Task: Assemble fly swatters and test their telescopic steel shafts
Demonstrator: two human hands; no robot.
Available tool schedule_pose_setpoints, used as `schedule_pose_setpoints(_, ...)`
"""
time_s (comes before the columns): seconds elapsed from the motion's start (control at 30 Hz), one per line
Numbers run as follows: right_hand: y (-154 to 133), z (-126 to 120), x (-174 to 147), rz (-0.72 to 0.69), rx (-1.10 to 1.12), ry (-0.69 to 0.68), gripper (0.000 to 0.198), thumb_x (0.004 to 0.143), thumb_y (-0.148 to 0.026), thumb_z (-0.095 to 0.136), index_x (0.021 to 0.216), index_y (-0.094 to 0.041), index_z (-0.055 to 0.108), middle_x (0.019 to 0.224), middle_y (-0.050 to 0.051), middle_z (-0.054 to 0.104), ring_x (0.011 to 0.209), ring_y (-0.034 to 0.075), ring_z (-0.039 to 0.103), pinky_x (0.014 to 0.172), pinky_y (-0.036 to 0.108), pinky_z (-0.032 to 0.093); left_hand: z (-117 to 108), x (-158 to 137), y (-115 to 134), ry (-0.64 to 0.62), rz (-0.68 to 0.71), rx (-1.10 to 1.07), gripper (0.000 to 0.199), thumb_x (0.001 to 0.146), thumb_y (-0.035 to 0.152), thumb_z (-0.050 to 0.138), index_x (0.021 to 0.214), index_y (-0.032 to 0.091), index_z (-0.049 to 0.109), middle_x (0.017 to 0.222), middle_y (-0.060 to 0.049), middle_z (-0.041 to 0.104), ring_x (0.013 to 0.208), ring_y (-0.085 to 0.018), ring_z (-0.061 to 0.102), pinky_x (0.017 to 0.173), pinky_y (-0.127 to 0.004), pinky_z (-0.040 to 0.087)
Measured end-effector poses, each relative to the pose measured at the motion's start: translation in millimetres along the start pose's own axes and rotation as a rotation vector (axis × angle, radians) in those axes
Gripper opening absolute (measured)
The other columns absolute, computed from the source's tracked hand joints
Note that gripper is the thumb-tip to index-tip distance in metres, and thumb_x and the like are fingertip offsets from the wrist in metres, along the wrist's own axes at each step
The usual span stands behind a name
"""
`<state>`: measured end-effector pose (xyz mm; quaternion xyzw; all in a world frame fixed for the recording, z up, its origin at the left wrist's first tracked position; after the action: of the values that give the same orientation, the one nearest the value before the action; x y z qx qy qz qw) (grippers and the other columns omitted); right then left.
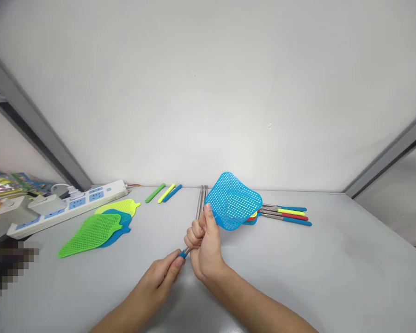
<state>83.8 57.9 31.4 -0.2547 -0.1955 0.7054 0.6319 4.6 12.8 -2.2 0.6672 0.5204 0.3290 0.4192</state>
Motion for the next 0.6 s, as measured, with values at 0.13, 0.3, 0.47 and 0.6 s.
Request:
schedule_pose_setpoints(0.13, 1.7, 5.8, -0.2, 0.024, -0.035, -0.054, 0.042, 0.072, -0.045, 0.045, 0.051, -0.018, 0.020, 0.041, -0.009, 0.012, 0.035, 0.004, 0.006, 0.034, 0.021, 0.007, 6.9, -1.3, -4.5, -0.067, -0.035, -0.109, 0.024, 0.078, 0.039, 0.036, 0.067, 0.020, 0.044, 0.056, 0.003, 0.042, 0.054, -0.011, 0.037, 0.055, -0.022, 0.027)
schedule_pose_setpoints(0.3, 6.2, 19.4, -1.0, 0.102, -0.158, -0.159, 0.028, 0.071, -0.040, 0.048, 0.057, -0.017, 0.039, 0.043, -0.008, 0.026, 0.037, 0.005, 0.024, 0.039, 0.019, 0.023, 30.5, -7.3, 2.6, -0.262, -0.095, -0.438, 0.028, 0.081, 0.041, 0.028, 0.072, 0.018, 0.041, 0.055, 0.003, 0.044, 0.041, -0.006, 0.035, 0.045, -0.020, 0.029)
schedule_pose_setpoints(0.47, 13.2, 14.8, 3.8, 0.174, -0.477, -0.224, 0.025, 0.069, -0.039, 0.051, 0.079, -0.017, 0.053, 0.061, -0.001, 0.049, 0.056, 0.010, 0.046, 0.057, 0.023, 0.035, 36.3, -6.0, 14.9, -0.310, -0.132, -0.751, 0.022, 0.081, 0.036, 0.032, 0.081, 0.016, 0.042, 0.070, -0.001, 0.047, 0.056, -0.010, 0.049, 0.060, -0.029, 0.042)
schedule_pose_setpoints(0.6, 15.1, 8.2, 8.9, 0.192, -0.562, -0.254, 0.026, 0.071, -0.038, 0.048, 0.079, -0.015, 0.057, 0.066, 0.002, 0.053, 0.062, 0.011, 0.049, 0.061, 0.025, 0.036, 32.5, 0.5, 12.7, -0.284, -0.154, -0.877, 0.019, 0.079, 0.034, 0.037, 0.082, 0.016, 0.043, 0.070, -0.001, 0.045, 0.057, -0.011, 0.049, 0.063, -0.034, 0.044)
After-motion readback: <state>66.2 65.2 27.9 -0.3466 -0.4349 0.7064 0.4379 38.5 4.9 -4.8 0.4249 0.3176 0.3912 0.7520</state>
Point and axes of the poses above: each hand's wrist, its own x-axis towards the middle knuckle, its own z-axis out of the palm, y = z × x, the point moved 10 cm from there along x, towards the middle knuckle
